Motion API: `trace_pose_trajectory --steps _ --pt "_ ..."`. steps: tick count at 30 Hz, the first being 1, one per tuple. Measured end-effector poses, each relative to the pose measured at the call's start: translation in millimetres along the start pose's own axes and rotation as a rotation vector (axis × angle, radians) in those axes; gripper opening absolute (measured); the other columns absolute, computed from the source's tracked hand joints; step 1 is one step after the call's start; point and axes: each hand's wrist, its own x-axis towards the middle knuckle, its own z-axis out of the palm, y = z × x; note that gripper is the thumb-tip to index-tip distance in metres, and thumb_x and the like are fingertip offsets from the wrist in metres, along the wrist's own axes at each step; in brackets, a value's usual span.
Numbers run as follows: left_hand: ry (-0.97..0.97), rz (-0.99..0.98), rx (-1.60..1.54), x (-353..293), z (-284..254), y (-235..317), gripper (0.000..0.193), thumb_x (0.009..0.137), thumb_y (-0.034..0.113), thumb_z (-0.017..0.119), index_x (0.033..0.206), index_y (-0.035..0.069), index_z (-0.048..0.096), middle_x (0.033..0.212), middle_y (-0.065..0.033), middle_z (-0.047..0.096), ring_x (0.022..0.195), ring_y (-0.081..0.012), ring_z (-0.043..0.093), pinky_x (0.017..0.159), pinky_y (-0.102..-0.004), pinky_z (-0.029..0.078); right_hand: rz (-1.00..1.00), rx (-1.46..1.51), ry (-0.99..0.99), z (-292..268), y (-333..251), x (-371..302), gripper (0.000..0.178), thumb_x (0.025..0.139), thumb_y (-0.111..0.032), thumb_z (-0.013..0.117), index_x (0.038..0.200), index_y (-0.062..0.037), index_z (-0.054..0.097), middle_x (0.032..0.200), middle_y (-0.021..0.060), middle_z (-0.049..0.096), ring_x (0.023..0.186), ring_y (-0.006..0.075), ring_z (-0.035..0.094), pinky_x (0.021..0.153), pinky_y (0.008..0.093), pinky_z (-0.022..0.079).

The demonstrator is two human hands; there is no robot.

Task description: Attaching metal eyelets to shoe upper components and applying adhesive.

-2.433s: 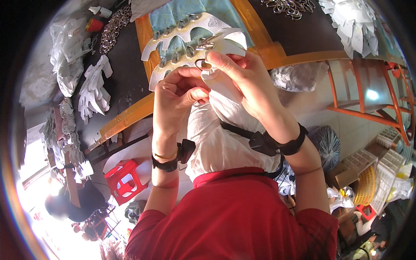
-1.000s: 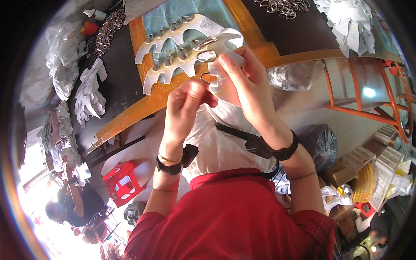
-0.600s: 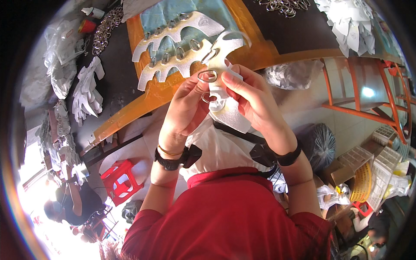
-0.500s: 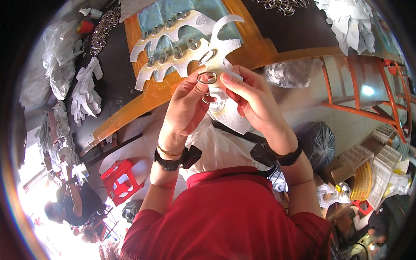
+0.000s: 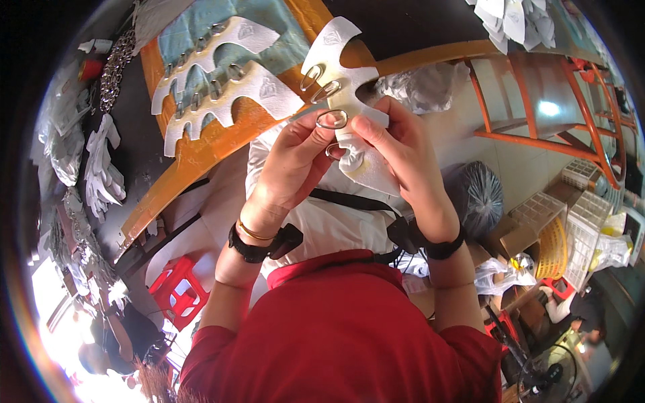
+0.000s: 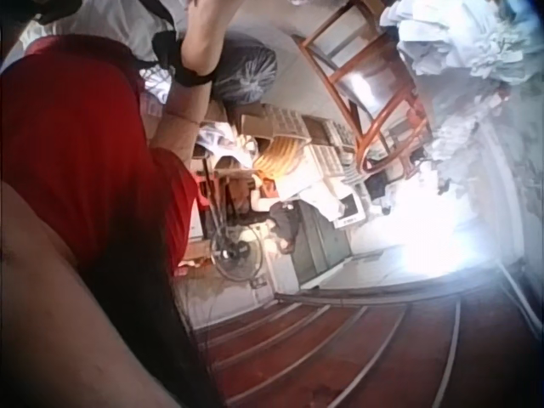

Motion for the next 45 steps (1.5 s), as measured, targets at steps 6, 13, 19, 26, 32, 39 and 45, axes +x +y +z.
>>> trace_pose_trajectory --steps 6,13,19,26,32,39,45 --pt "0.016 0.019 0.013 2.2 -2.4 -7.7 0.016 0.088 0.015 0.052 0.095 0.001 0.057 0.089 -0.0021 0.058 0.078 -0.0083 0.053 0.073 -0.0232 0.044 0.127 0.233 -0.062 -7.0 4.5 3.4 0.021 0.086 -0.024 0.056 0.077 -0.0069 0.047 0.073 -0.0013 0.051 0.063 0.0016 0.041 0.056 0.0177 0.031" --pt "0.068 0.052 0.207 -0.5 4.7 1.8 0.024 0.089 0.019 0.051 0.095 -0.003 0.056 0.087 -0.006 0.059 0.079 -0.0109 0.055 0.076 -0.024 0.045 0.008 0.072 0.042 -9.6 7.9 10.0 0.02 0.084 -0.019 0.059 0.074 -0.0077 0.047 0.068 -0.0037 0.048 0.059 0.0003 0.038 0.051 0.0168 0.029" --pt "0.139 0.081 0.335 -2.1 8.4 6.5 0.021 0.088 0.016 0.053 0.093 -0.004 0.058 0.089 -0.0078 0.061 0.08 -0.0118 0.056 0.076 -0.0249 0.046 -0.011 -0.094 0.052 -9.9 6.3 9.7 0.023 0.081 -0.025 0.063 0.077 -0.0073 0.049 0.063 -0.0062 0.048 0.052 -0.0026 0.034 0.041 0.0135 0.021" --pt "0.284 0.284 0.573 0.6 6.8 1.7 0.019 0.084 0.011 0.059 0.093 -0.006 0.059 0.085 -0.0082 0.063 0.075 -0.0086 0.057 0.069 -0.0213 0.047 -0.437 -0.251 0.244 -6.3 -9.8 5.3 0.018 0.076 -0.013 0.066 0.089 -0.0029 0.059 0.068 -0.0011 0.055 0.053 0.0029 0.044 0.046 0.0172 0.034" --pt "0.314 0.345 0.647 3.9 13.2 -3.9 0.015 0.085 0.008 0.056 0.09 -0.005 0.059 0.083 -0.0089 0.063 0.074 -0.0102 0.058 0.065 -0.0214 0.046 -0.778 -0.785 0.172 12.8 -6.2 12.9 0.011 0.071 0.0 0.067 0.081 0.0 0.063 0.074 0.0061 0.06 0.058 0.0121 0.059 0.048 0.0223 0.048" --pt "0.338 0.608 1.159 2.4 10.9 0.4 0.007 0.083 0.003 0.055 0.088 -0.001 0.058 0.085 -0.0107 0.06 0.071 -0.0188 0.06 0.062 -0.0258 0.047 -0.514 -0.669 0.184 18.5 -4.3 12.9 0.011 0.071 0.0 0.067 0.081 0.0008 0.062 0.073 0.0072 0.06 0.06 0.0127 0.061 0.045 0.0218 0.048" --pt "0.278 0.756 1.413 2.6 13.1 3.3 0.008 0.083 0.002 0.053 0.089 -0.001 0.058 0.092 -0.0123 0.06 0.077 -0.021 0.061 0.067 -0.0287 0.048 -0.556 -0.723 0.204 21.9 -1.1 14.5 0.01 0.07 0.002 0.064 0.079 -0.0009 0.06 0.07 0.0065 0.06 0.056 0.0122 0.058 0.045 0.0224 0.046"
